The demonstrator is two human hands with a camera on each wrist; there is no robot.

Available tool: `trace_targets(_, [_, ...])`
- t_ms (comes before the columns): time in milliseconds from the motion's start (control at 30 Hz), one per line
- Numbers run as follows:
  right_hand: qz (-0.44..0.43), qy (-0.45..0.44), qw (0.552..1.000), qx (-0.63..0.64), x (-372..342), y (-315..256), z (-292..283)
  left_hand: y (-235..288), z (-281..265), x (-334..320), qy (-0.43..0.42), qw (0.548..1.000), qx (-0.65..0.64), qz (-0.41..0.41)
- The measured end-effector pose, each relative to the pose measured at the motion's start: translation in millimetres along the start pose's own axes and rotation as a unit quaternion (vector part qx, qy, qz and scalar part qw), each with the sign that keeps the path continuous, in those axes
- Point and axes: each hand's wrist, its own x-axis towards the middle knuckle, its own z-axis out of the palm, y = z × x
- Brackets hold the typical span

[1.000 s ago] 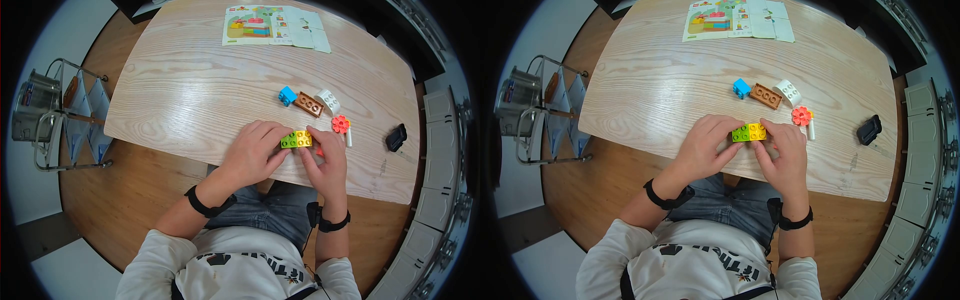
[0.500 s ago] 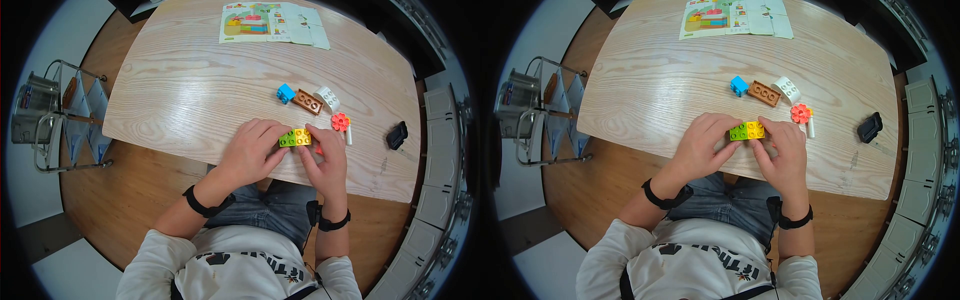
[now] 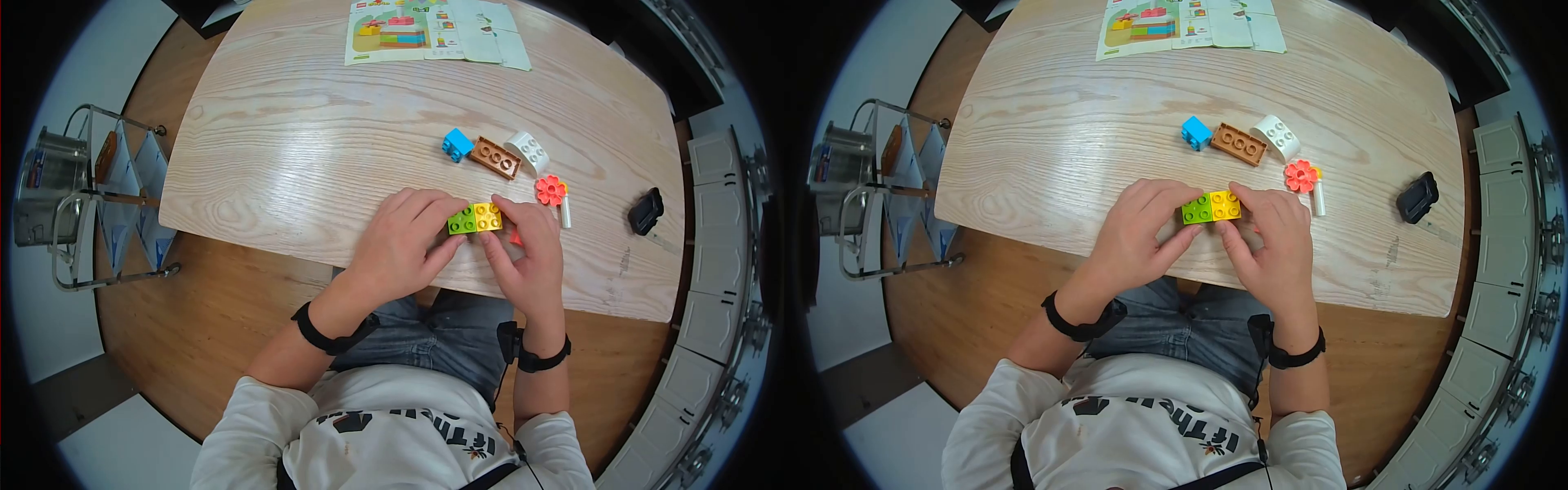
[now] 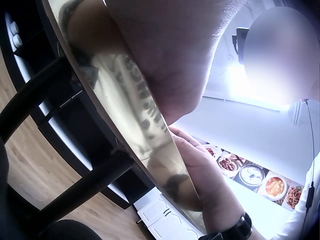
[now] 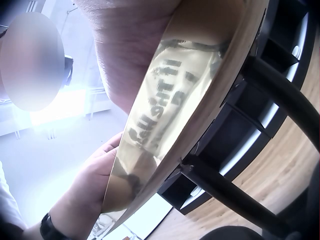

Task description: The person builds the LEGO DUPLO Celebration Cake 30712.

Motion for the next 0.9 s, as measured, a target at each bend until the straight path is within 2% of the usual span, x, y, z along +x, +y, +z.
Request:
trace_targets(500, [-0.008,0.004,1.000,-0.002,1.9,-1.0,-0.6,-0.1,-0.3,0.2,0.000,1.000,0.010,0.006])
trace_targets(700, [0.015,-0.006,1.000,0.003,1.0,-2.2,-1.5,0.0,-0.2,0.2,-0.001,1.000,0.008,-0.001])
trace_targets(900, [-0.008,0.007,1.000,-0.001,1.1,0.3,-1.7,-1.3,-0.9,1.0,-0.012,1.000,-0.007,-0.001])
